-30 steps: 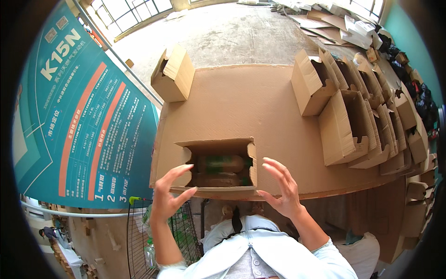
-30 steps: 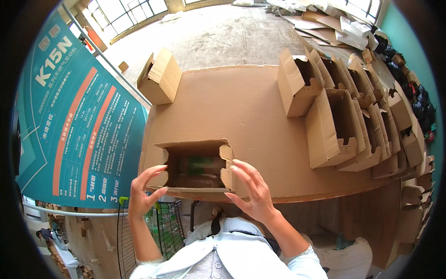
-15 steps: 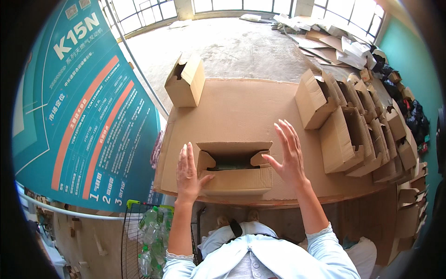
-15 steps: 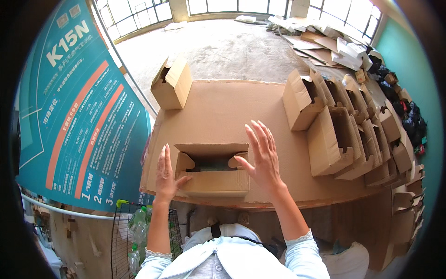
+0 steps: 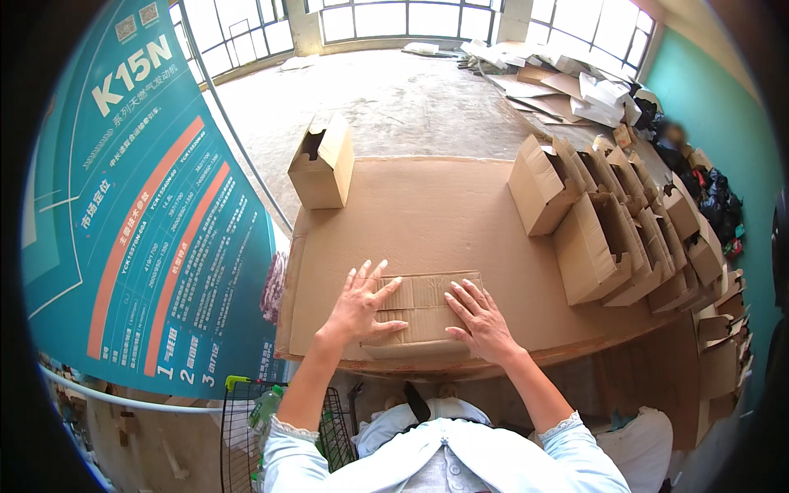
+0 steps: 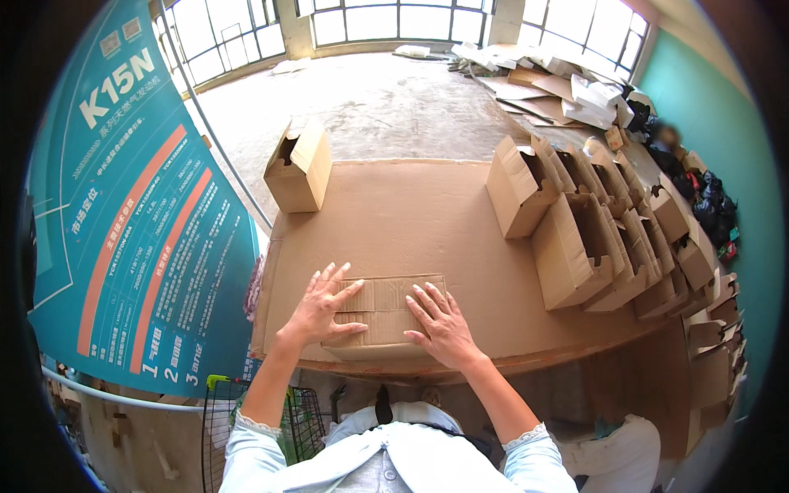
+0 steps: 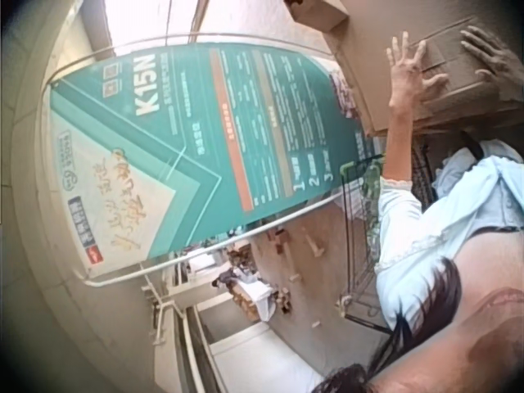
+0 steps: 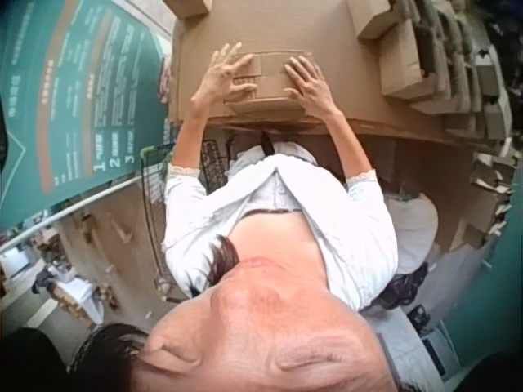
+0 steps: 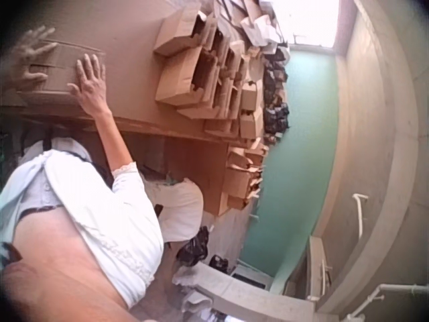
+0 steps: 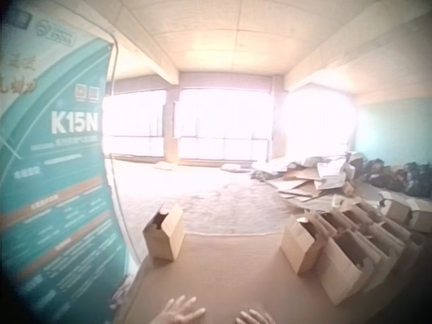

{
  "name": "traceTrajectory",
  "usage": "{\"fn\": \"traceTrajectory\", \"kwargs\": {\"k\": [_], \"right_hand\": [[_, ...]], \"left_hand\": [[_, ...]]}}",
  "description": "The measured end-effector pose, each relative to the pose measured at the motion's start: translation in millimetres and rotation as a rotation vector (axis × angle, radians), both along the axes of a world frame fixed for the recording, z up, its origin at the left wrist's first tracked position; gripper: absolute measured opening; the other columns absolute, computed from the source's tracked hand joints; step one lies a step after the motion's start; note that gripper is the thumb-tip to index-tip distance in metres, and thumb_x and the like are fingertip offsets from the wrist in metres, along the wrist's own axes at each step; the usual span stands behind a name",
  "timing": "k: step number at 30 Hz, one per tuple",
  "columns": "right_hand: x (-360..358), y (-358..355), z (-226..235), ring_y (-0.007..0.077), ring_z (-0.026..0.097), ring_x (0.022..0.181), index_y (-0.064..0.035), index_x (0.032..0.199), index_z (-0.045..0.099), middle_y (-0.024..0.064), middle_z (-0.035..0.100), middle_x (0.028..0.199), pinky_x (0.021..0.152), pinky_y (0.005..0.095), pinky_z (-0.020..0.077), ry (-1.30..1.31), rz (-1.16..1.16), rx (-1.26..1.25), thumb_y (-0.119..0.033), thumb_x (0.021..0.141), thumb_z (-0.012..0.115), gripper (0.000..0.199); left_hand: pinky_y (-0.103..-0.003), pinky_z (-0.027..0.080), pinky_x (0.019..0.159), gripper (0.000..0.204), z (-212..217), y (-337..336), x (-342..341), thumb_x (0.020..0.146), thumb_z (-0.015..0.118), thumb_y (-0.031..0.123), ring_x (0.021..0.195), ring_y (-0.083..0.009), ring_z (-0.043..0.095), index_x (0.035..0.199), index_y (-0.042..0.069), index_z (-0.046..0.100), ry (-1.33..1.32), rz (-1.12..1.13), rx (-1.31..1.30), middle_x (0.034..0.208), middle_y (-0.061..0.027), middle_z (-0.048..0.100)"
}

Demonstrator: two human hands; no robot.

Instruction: The person places bottles into individual cardboard boxes by hand and stacks the boxes on a table.

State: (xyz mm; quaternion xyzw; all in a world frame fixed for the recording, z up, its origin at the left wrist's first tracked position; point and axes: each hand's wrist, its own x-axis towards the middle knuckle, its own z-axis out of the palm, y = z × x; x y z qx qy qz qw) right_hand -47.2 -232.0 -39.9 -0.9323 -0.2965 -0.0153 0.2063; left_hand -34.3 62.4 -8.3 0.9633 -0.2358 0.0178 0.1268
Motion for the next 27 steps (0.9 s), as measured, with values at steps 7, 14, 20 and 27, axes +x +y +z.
{"fn": "traceTrajectory", "kwargs": {"k": [7, 14, 20, 27], "right_hand": [[-49.0, 9.2, 4.7, 0.0496, 0.021, 0.143, -0.0158, 0.153, 0.032, 0.0191, 0.017, 0.16, 0.121, 0.0521, 0.019, -0.06, -0.241, -0.146, -0.035, 0.082, 0.076, 0.086], [13.0, -3.1, -14.0, 0.0408, 0.033, 0.141, -0.0191, 0.153, 0.032, 0.0173, 0.021, 0.159, 0.112, 0.0463, 0.0407, -0.084, 0.019, 0.044, -0.02, 0.075, 0.08, 0.092], [100.2, 11.9, 2.2, 0.0369, 0.03, 0.143, -0.0237, 0.153, 0.031, 0.0147, 0.021, 0.16, 0.109, 0.0456, 0.0452, -0.063, 0.37, -0.082, -0.029, 0.077, 0.075, 0.088], [176.5, 32.0, -6.4, 0.0359, 0.027, 0.145, -0.0276, 0.155, 0.024, 0.011, 0.016, 0.162, 0.108, 0.0445, 0.0483, -0.123, 0.654, -0.169, -0.04, 0.076, 0.072, 0.093]], "left_hand": [[-0.053, 0.03, 0.112, 0.074, -19.7, 0.7, -7.0, 0.086, 0.06, 0.063, 0.128, -0.042, 0.039, 0.149, 0.027, 0.043, -0.062, -0.031, -0.085, 0.14, -0.0213, 0.042], [-0.057, 0.03, 0.108, 0.082, 0.2, -0.3, -38.8, 0.076, 0.067, 0.066, 0.126, -0.0461, 0.038, 0.146, 0.028, 0.049, -0.112, -0.009, -0.07, 0.144, -0.027, 0.036], [-0.06, 0.029, 0.108, 0.089, -3.3, -2.0, -67.8, 0.069, 0.074, 0.062, 0.129, -0.0496, 0.034, 0.146, 0.026, 0.049, -0.052, 0.202, -0.098, 0.15, -0.0309, 0.028], [-0.065, 0.028, 0.108, 0.09, -13.1, -30.3, -66.4, 0.065, 0.078, 0.059, 0.133, -0.0545, 0.025, 0.143, 0.024, 0.052, -0.102, 0.32, -0.169, 0.153, -0.0272, 0.025]]}}
